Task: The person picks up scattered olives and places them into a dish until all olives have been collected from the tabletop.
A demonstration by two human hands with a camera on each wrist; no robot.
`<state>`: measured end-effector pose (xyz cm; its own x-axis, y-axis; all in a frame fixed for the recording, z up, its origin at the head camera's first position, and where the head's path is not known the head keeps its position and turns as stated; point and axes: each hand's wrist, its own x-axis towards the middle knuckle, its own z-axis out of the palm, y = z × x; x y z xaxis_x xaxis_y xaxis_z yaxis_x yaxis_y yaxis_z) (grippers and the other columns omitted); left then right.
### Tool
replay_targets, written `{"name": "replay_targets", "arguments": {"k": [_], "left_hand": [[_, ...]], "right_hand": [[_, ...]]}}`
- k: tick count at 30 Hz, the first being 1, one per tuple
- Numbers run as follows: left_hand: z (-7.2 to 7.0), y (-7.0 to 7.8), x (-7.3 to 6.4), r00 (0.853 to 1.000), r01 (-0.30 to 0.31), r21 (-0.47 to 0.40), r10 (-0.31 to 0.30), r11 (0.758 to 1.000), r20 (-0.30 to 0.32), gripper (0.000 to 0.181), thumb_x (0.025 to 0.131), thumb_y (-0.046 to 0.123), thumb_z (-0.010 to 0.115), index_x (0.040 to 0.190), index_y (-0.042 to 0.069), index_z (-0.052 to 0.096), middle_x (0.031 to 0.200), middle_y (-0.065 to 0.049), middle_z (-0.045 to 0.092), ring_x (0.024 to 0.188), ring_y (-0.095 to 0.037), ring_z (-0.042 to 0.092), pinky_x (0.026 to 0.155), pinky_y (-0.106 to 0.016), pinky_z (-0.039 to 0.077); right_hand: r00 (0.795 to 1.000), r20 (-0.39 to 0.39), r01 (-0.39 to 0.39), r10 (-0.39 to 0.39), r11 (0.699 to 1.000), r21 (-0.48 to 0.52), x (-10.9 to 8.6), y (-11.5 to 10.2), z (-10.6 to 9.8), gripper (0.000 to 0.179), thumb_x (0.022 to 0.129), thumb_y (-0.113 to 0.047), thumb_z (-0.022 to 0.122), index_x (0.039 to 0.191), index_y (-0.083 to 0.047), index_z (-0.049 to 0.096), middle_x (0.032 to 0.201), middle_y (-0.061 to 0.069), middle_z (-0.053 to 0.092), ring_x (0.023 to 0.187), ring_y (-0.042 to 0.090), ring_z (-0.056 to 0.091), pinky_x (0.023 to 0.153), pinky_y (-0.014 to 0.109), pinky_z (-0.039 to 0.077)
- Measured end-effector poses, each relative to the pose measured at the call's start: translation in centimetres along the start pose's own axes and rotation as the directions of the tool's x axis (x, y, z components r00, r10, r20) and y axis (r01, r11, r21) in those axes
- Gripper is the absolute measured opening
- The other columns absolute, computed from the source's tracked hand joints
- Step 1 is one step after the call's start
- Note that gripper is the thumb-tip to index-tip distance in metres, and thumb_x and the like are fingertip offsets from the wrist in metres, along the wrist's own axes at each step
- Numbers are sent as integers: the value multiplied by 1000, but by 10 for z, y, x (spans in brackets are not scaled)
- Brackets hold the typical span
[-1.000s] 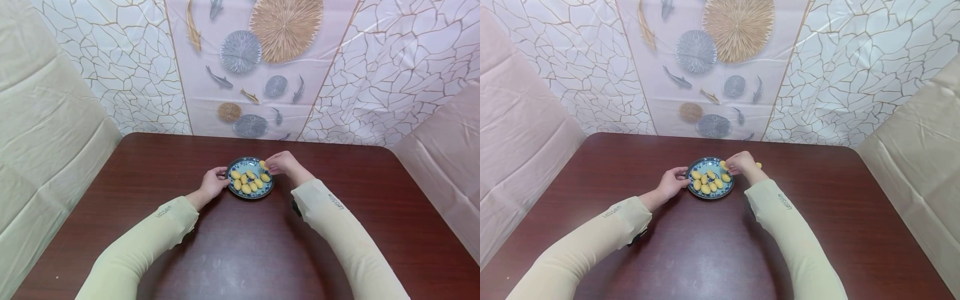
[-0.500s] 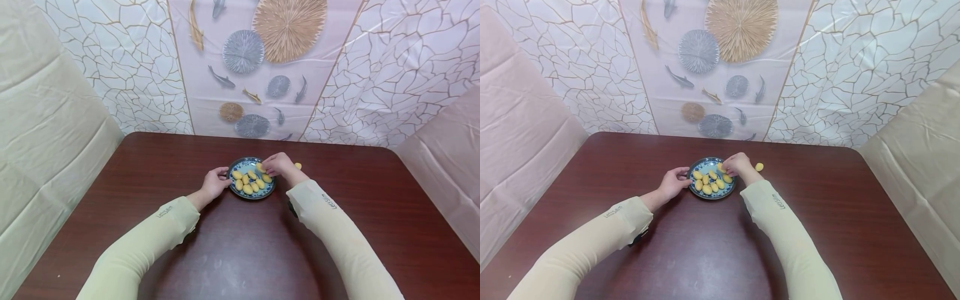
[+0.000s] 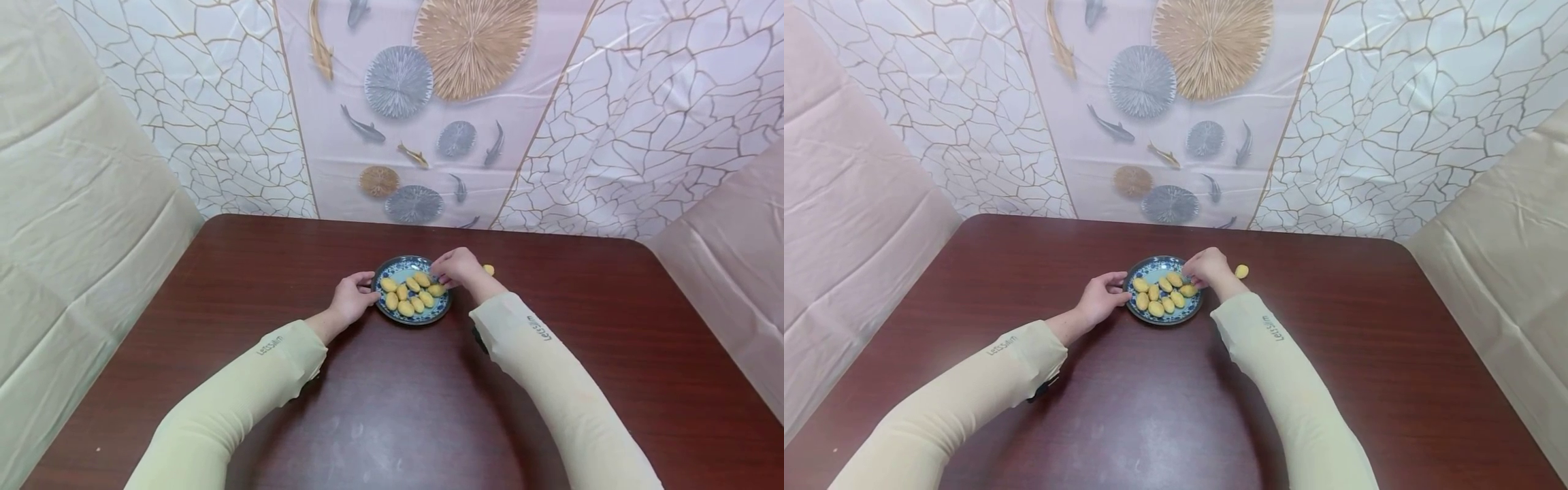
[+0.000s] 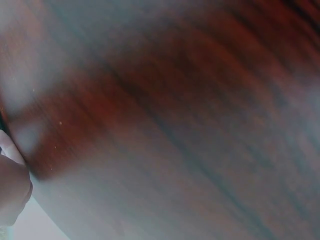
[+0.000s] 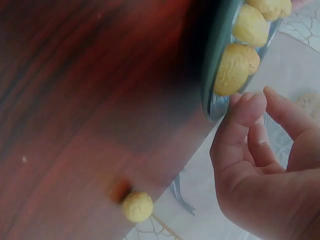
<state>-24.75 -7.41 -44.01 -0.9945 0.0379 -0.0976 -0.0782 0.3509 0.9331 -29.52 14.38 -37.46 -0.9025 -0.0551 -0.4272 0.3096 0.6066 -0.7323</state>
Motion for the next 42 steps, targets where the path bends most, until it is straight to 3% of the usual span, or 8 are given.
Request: {"name": "replay_targets", "arguments": {"k": [4, 11, 17, 19, 23, 28, 36, 42], "left_hand": [[0, 1, 0, 1000, -3, 4, 3, 1000, 2, 43, 82, 3, 68, 124, 0, 57, 112, -16, 62, 94, -23, 62, 75, -28, 56], [1, 11, -8, 999, 42, 33, -42, 999, -9, 44, 85, 0, 63, 127, -2, 54, 120, -20, 59, 101, -28, 60, 76, -25, 55], [0, 7, -6, 999, 47, 22, -47, 999, -7, 45, 84, 1, 65, 128, 0, 54, 120, -19, 59, 101, -27, 61, 78, -28, 56], [0, 3, -2, 999, 49, 15, -49, 999, -3, 45, 84, 2, 66, 127, 1, 55, 119, -17, 60, 100, -26, 62, 79, -30, 56], [1, -9, 7, 1000, -3, 2, 3, 1000, -1, 44, 81, 5, 69, 124, 2, 57, 112, -14, 63, 92, -21, 63, 73, -28, 56], [1, 3, -1, 1000, 28, 16, -28, 999, -2, 45, 83, 1, 65, 127, -1, 54, 119, -20, 60, 99, -27, 62, 77, -29, 56], [1, 11, -7, 999, 38, 37, -37, 999, -11, 46, 84, 1, 64, 129, -2, 52, 121, -20, 59, 102, -29, 60, 79, -27, 55], [3, 11, -7, 999, 43, 42, -42, 998, -19, 45, 85, 1, 64, 129, -1, 53, 120, -20, 59, 101, -28, 60, 78, -27, 55]], "right_hand": [[1000, -21, -2, 3, 999, 37, -1, 1, -8, 30, 89, -11, 60, 115, 5, 62, 95, 13, 64, 64, 9, 55, 61, 21, 55], [998, -62, 22, -12, 988, 154, -1, 9, -32, 34, 90, -13, 59, 118, 7, 58, 83, 4, 64, 65, 8, 58, 60, 20, 54], [992, -122, 3, 18, 985, 172, -2, 22, -53, 41, 91, -18, 59, 125, 5, 54, 120, 21, 58, 89, 19, 62, 80, 28, 56], [990, -137, -9, 35, 983, 185, -2, 27, -59, 44, 91, -19, 59, 127, 6, 52, 125, 22, 54, 89, 18, 61, 85, 30, 55], [982, -177, -22, 63, 974, 227, 0, 38, -68, 45, 90, -16, 60, 128, 7, 51, 104, 13, 62, 75, 8, 60, 81, 28, 56], [975, -193, -43, 106, 952, 304, 2, 50, -75, 44, 89, -11, 60, 127, 9, 50, 68, -6, 59, 67, 6, 58, 71, 25, 58], [959, -209, -108, 189, 932, 347, 3, 60, -76, 45, 88, -11, 61, 128, 7, 49, 68, -4, 57, 66, 6, 57, 67, 23, 57], [953, -241, -105, 182, 947, 303, 11, 66, -72, 40, 87, -15, 63, 121, 4, 54, 79, 1, 56, 66, 7, 57, 65, 23, 57]]}}
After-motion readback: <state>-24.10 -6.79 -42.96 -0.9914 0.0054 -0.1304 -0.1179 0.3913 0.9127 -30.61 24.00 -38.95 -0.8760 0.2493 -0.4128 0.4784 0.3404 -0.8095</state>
